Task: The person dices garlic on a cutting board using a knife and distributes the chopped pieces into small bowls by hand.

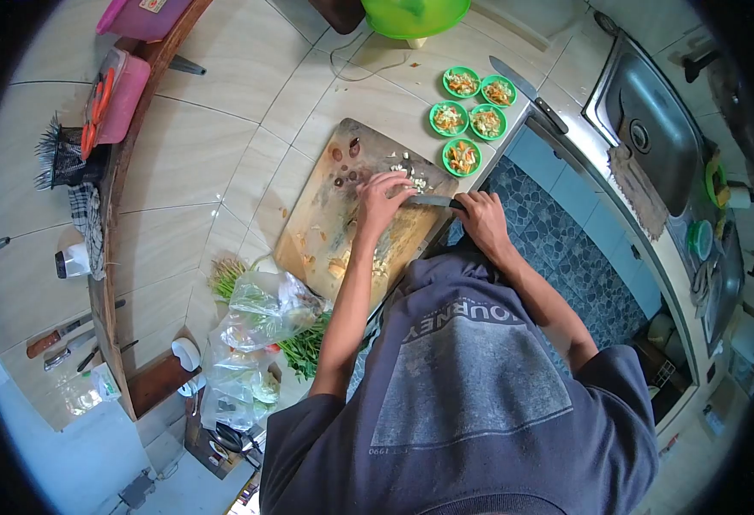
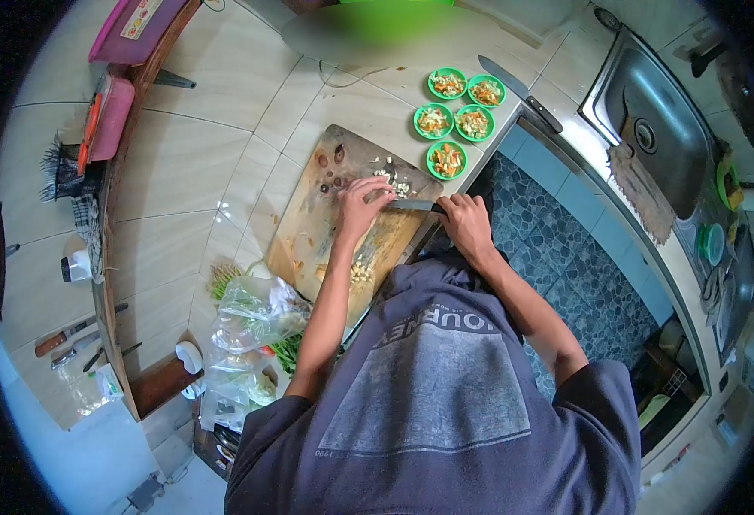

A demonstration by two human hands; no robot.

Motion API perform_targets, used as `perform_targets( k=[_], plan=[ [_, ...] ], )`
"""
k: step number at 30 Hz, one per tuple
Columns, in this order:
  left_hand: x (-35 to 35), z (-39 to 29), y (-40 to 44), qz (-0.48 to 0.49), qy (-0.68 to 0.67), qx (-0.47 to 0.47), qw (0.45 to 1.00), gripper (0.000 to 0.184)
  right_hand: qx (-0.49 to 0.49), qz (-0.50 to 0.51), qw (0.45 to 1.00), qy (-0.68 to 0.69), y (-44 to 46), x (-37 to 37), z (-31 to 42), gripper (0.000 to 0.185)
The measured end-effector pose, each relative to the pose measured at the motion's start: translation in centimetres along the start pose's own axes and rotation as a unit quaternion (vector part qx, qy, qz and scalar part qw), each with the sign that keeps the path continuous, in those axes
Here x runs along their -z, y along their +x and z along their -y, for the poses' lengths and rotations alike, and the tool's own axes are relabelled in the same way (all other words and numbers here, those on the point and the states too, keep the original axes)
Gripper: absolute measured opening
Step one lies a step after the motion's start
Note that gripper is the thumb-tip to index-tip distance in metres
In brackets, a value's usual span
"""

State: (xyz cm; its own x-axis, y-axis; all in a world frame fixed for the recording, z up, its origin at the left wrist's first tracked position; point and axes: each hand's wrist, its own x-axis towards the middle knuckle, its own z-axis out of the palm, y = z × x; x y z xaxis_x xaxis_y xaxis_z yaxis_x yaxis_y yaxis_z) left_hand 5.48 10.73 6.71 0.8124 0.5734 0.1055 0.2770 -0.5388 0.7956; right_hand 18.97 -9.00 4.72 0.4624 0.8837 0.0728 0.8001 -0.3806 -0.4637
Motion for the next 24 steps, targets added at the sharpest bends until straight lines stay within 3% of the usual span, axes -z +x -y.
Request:
perform_targets(
  k=[1, 4, 7, 10, 14, 15, 18, 21, 24],
  plan=[
    [0.0, -0.1, -0.1, 0.020, 0.013, -0.013, 1.000, 0.017, 0.000, 0.003, 1.000, -0.003, 0.1, 0.1, 0.1, 0.027],
    [-0.5, 0.1, -0.5, 0.065, -0.054, 0.082, 0.993, 0.018, 0.003, 0.006, 1.000, -0.007, 0.2, 0.1, 0.2, 0.027],
    [-0.6, -0.2, -1.1, 0.042, -0.021, 0.111, 0.993, 0.017, -0.006, 0.018, 1.000, -0.001, 0.2, 0.1, 0.3, 0.025],
    [-0.6, -0.3, -1.6, -0.028, -0.056, 0.125, 0.990, 0.017, -0.015, 0.029, 0.999, 0.003, 0.0, 0.1, 0.1, 0.023],
    [-1.6, 0.8, -3.5, -0.146, 0.001, 0.030, 0.989, 0.015, -0.042, 0.017, 0.999, 0.031, -0.6, 0.7, 0.3, 0.022],
    [-1.8, 1.2, -4.2, -0.148, 0.050, 0.045, 0.987, 0.015, -0.061, 0.012, 0.995, 0.076, -0.8, 0.8, 0.5, 0.026],
    [-2.7, 1.8, -5.4, -0.116, -0.062, 0.151, 0.980, 0.019, -0.154, 0.099, 0.978, 0.097, -0.9, 1.5, 1.1, 0.033],
    [-3.6, 1.5, -6.3, -0.111, -0.150, 0.240, 0.953, 0.024, -0.143, 0.120, 0.979, 0.085, -1.4, 1.6, 1.1, 0.038],
    [-4.1, 1.8, -7.1, -0.130, 0.021, 0.144, 0.981, 0.026, -0.097, 0.123, 0.984, 0.082, -2.3, 1.3, 1.4, 0.036]
  ],
)
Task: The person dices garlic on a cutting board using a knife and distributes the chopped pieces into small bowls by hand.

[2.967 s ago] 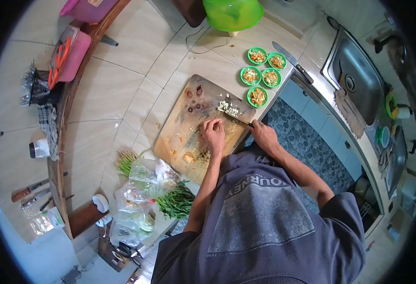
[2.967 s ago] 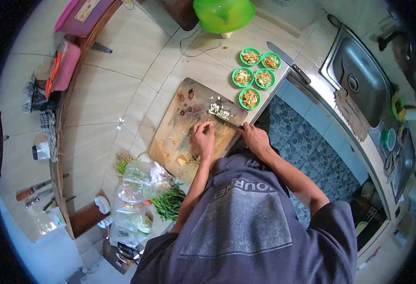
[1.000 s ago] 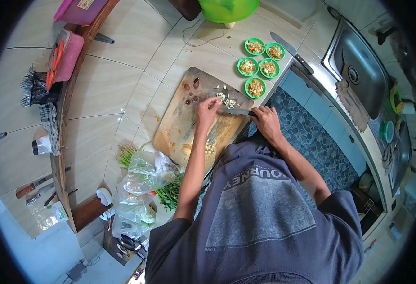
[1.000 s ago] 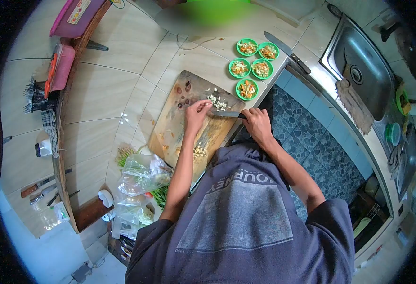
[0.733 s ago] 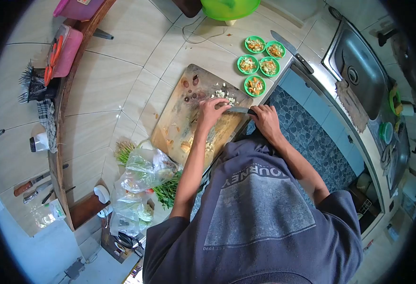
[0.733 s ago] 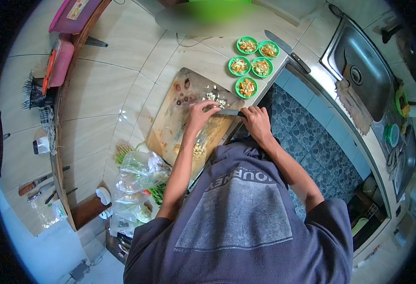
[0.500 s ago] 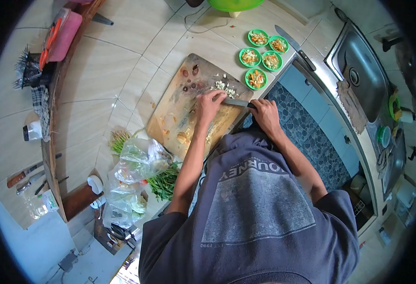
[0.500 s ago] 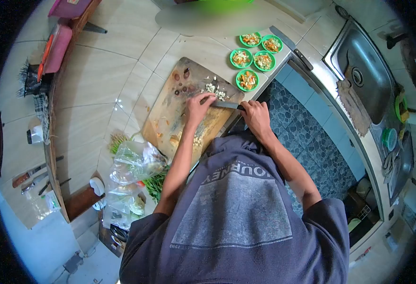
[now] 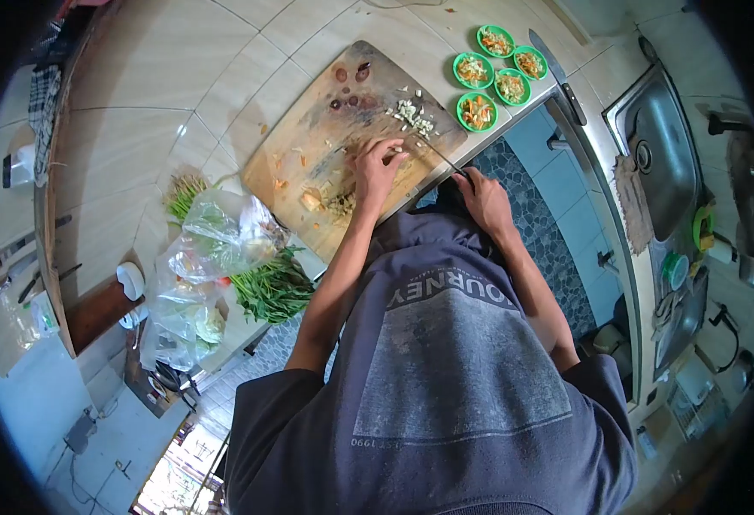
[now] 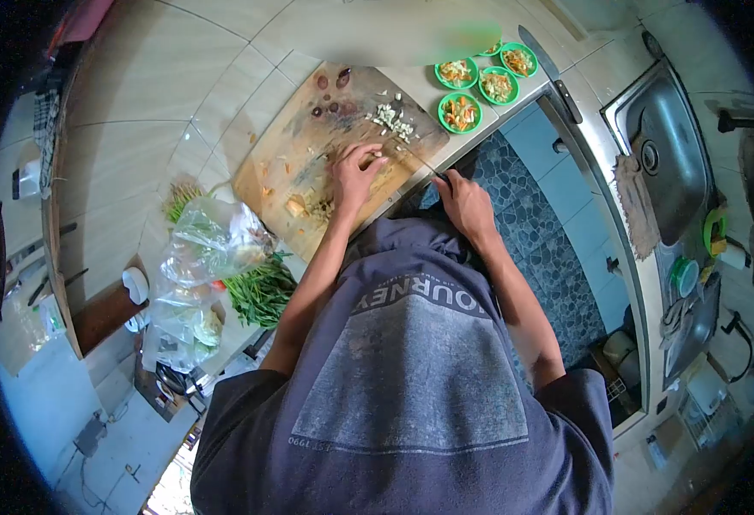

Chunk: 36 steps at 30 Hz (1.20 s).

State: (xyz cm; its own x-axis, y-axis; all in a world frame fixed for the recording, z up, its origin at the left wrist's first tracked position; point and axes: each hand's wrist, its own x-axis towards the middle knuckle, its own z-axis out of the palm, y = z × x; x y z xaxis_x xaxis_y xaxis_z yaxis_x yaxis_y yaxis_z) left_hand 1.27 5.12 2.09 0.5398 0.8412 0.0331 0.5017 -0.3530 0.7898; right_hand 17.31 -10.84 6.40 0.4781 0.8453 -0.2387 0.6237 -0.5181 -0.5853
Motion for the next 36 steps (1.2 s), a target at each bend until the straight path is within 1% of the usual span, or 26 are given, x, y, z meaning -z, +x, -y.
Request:
perform_targets(
  k=[3, 6, 7, 10, 17, 19, 22, 23, 26, 29, 32, 35, 36],
  plan=[
    [0.5, -1.3, -0.8, -0.063, 0.062, -0.024, 0.996, 0.023, 0.015, 0.024, 1.000, -0.012, -0.6, -0.4, 0.6, 0.035],
    [0.4, -0.2, -1.1, -0.077, 0.068, -0.001, 0.995, 0.023, 0.022, 0.018, 1.000, -0.011, -0.6, -0.8, 0.9, 0.034],
    [0.5, 0.0, -1.3, -0.087, 0.070, -0.004, 0.994, 0.019, 0.019, 0.018, 1.000, -0.016, -0.6, -1.0, 1.0, 0.034],
    [0.6, 0.6, -1.3, -0.077, 0.075, -0.012, 0.994, 0.015, 0.015, 0.018, 0.999, -0.028, -0.4, -1.3, 1.3, 0.034],
    [1.0, -0.1, -1.4, -0.064, 0.078, 0.020, 0.995, 0.007, 0.015, 0.018, 0.999, -0.041, -0.2, -1.9, 1.8, 0.034],
    [1.0, -0.1, -1.4, -0.054, 0.084, 0.023, 0.995, 0.007, 0.020, 0.010, 0.999, -0.040, -0.2, -2.1, 1.7, 0.034],
    [1.1, 0.1, -1.1, -0.062, 0.101, -0.008, 0.993, 0.008, 0.015, 0.021, 0.999, -0.030, -0.1, -1.9, 1.9, 0.033],
    [1.1, 0.3, -1.3, -0.051, 0.125, -0.011, 0.991, 0.012, 0.016, 0.019, 0.999, -0.031, -0.1, -2.0, 2.0, 0.032],
    [0.7, 0.6, -1.4, -0.075, 0.097, -0.013, 0.992, 0.010, 0.024, 0.017, 1.000, -0.010, -0.2, -2.1, 1.8, 0.031],
    [0.8, -0.2, -1.6, -0.088, 0.118, -0.008, 0.989, 0.010, 0.028, 0.024, 0.999, -0.017, -0.3, -2.0, 2.1, 0.031],
    [0.2, 0.3, -2.0, -0.095, 0.094, 0.000, 0.991, 0.010, 0.021, 0.041, 0.999, -0.020, -0.2, -1.9, 2.2, 0.032],
    [-0.1, 0.9, -2.0, -0.101, 0.064, -0.008, 0.993, 0.009, 0.025, 0.035, 0.999, -0.018, -0.2, -2.0, 2.3, 0.033],
    [-0.1, 0.6, -2.1, -0.104, 0.076, -0.009, 0.992, 0.009, 0.027, 0.035, 0.999, -0.019, -0.3, -2.0, 2.3, 0.033]
  ],
)
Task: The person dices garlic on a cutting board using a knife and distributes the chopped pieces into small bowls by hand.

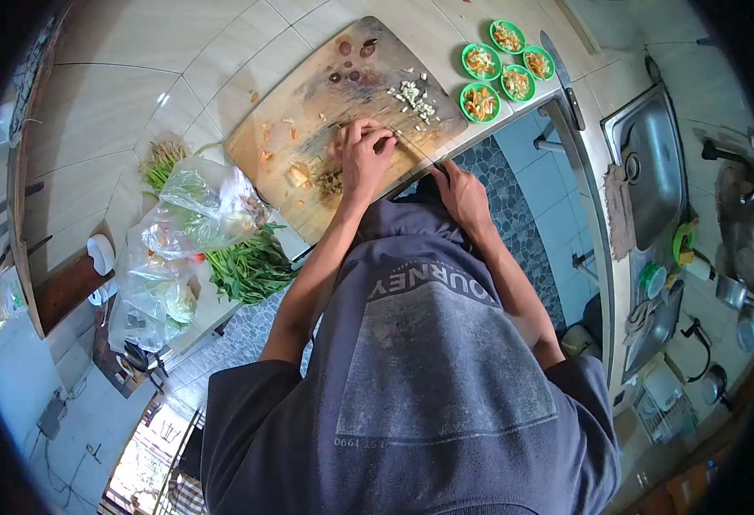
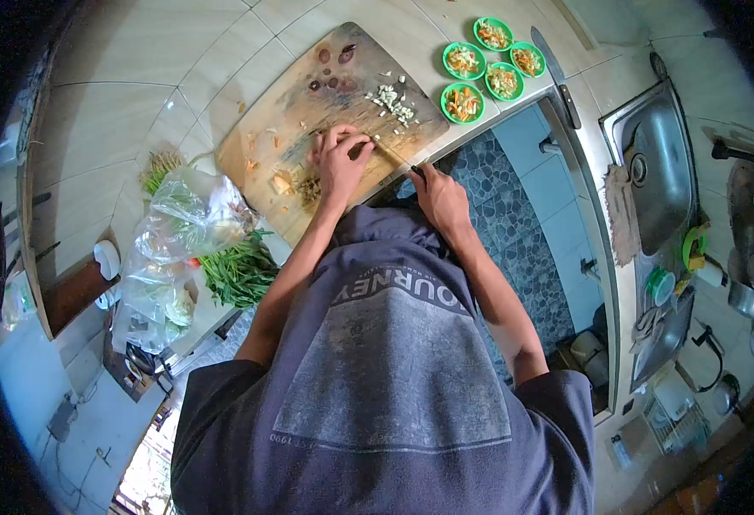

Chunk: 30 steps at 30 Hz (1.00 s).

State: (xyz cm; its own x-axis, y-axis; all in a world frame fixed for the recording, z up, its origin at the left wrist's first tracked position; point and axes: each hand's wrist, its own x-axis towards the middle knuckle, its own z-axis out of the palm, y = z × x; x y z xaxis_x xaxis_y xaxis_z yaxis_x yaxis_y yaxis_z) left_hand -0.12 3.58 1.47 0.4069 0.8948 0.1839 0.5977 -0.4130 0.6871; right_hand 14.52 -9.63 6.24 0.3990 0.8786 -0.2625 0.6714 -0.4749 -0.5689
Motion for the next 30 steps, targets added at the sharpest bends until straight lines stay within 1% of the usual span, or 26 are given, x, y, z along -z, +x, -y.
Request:
perform_targets(
  k=[8, 11, 14, 17, 20, 23, 26, 29, 30],
  plan=[
    [0.2, -1.1, 0.0, -0.011, 0.050, -0.001, 0.999, 0.008, 0.008, -0.001, 1.000, 0.000, 0.0, -0.2, -0.3, 0.035],
    [-0.8, 0.1, -0.1, -0.007, -0.029, 0.013, 0.999, 0.007, -0.009, 0.025, 1.000, -0.013, 0.0, -0.2, -0.1, 0.034],
    [-0.9, 0.0, -0.1, -0.010, -0.020, 0.015, 1.000, 0.006, -0.026, 0.054, 0.998, -0.026, 0.1, -0.4, -0.1, 0.032],
    [-0.7, -0.3, 0.0, -0.014, -0.017, 0.011, 1.000, 0.005, -0.010, 0.052, 0.998, -0.030, 0.0, -1.1, -0.5, 0.032],
    [-0.8, -0.2, 0.1, -0.012, -0.065, 0.009, 0.998, 0.005, 0.037, 0.040, 0.998, -0.024, 0.0, -1.9, -1.5, 0.032],
    [-0.4, -0.8, 0.1, -0.019, -0.039, -0.001, 0.999, 0.005, 0.047, 0.036, 0.998, -0.030, 0.0, -2.0, -1.4, 0.031],
    [0.1, -1.5, 0.2, -0.003, -0.018, 0.012, 1.000, 0.009, 0.049, 0.041, 0.998, -0.021, -0.1, -2.3, -1.6, 0.031],
    [-0.1, -1.2, 0.1, -0.019, 0.019, -0.013, 1.000, 0.008, 0.062, 0.030, 0.997, -0.029, -0.1, -2.6, -1.7, 0.031],
    [-0.2, -1.1, 0.1, -0.016, 0.004, -0.010, 1.000, 0.009, 0.060, 0.034, 0.997, -0.033, -0.1, -2.6, -1.6, 0.031]
  ],
)
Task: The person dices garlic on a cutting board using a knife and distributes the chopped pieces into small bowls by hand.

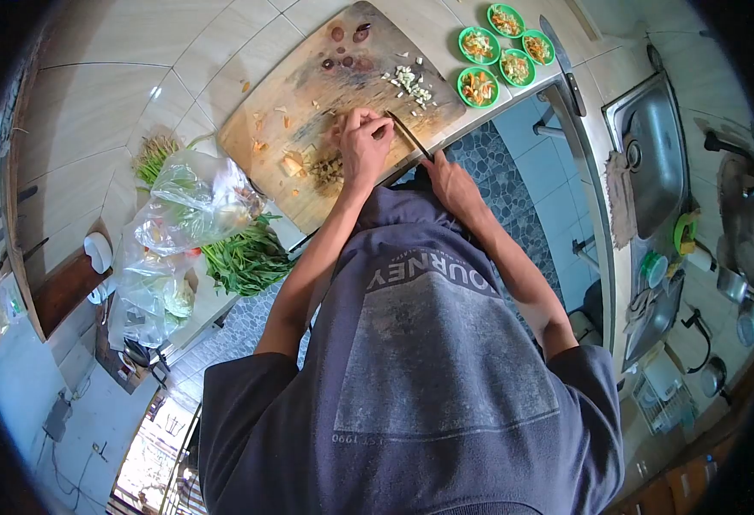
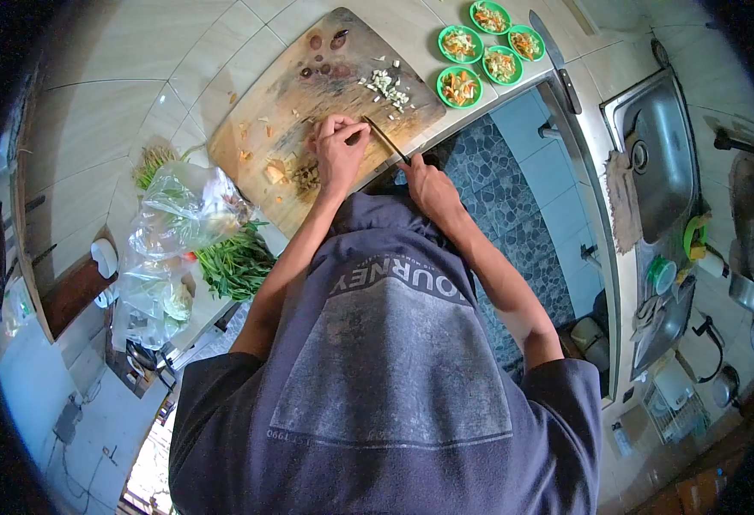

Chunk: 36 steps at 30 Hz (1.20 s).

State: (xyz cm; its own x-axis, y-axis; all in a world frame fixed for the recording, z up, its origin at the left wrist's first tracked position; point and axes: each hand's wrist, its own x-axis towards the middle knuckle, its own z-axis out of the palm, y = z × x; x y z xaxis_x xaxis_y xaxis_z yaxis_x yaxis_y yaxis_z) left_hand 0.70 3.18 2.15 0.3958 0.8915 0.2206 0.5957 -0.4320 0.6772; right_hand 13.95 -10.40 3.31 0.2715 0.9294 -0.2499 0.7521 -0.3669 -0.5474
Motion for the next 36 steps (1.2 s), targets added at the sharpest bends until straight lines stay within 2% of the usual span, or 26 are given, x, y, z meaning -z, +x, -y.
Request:
perform_targets(
  k=[5, 8, 14, 20, 23, 26, 27, 30, 32, 36],
  plan=[
    [-0.3, 0.1, 0.0, -0.001, -0.038, 0.013, 0.999, 0.008, -0.014, 0.010, 1.000, -0.011, 0.2, -0.1, 0.2, 0.031],
    [-0.8, 0.5, -0.3, -0.013, -0.031, 0.012, 0.999, 0.009, 0.017, -0.017, 0.999, -0.039, 0.0, -0.4, 0.1, 0.030],
    [-0.7, -0.2, -0.4, -0.025, 0.006, 0.030, 0.999, 0.011, 0.002, -0.006, 0.998, -0.061, -1.1, -0.1, -0.9, 0.029],
    [-0.9, 0.3, -0.3, -0.028, -0.034, 0.048, 0.998, 0.010, 0.002, -0.029, 0.990, -0.138, -0.5, -0.1, -1.0, 0.027],
    [-0.5, 0.1, -0.2, -0.031, -0.019, 0.056, 0.998, 0.011, -0.012, -0.038, 0.989, -0.141, 0.0, -0.1, -0.6, 0.026],
    [0.1, -0.5, 0.3, -0.029, 0.051, 0.068, 0.996, 0.011, -0.043, -0.070, 0.991, -0.102, 0.0, 0.6, -1.3, 0.026],
    [-0.1, -0.2, 0.6, -0.025, 0.025, 0.055, 0.998, 0.010, -0.087, -0.047, 0.991, -0.089, 0.1, 1.8, -0.9, 0.025],
    [-0.9, 0.7, 2.4, 0.002, -0.049, 0.008, 0.999, 0.009, -0.008, -0.136, 0.985, -0.103, 0.3, 3.4, -2.3, 0.024],
    [-0.8, -0.1, 4.7, 0.034, -0.087, -0.034, 0.995, 0.011, -0.022, -0.144, 0.987, -0.075, 0.3, 4.3, -2.0, 0.023],
    [-1.4, -0.4, 7.3, 0.102, -0.038, -0.078, 0.991, 0.016, -0.011, -0.146, 0.985, -0.091, 0.3, 4.5, -2.1, 0.023]
  ],
)
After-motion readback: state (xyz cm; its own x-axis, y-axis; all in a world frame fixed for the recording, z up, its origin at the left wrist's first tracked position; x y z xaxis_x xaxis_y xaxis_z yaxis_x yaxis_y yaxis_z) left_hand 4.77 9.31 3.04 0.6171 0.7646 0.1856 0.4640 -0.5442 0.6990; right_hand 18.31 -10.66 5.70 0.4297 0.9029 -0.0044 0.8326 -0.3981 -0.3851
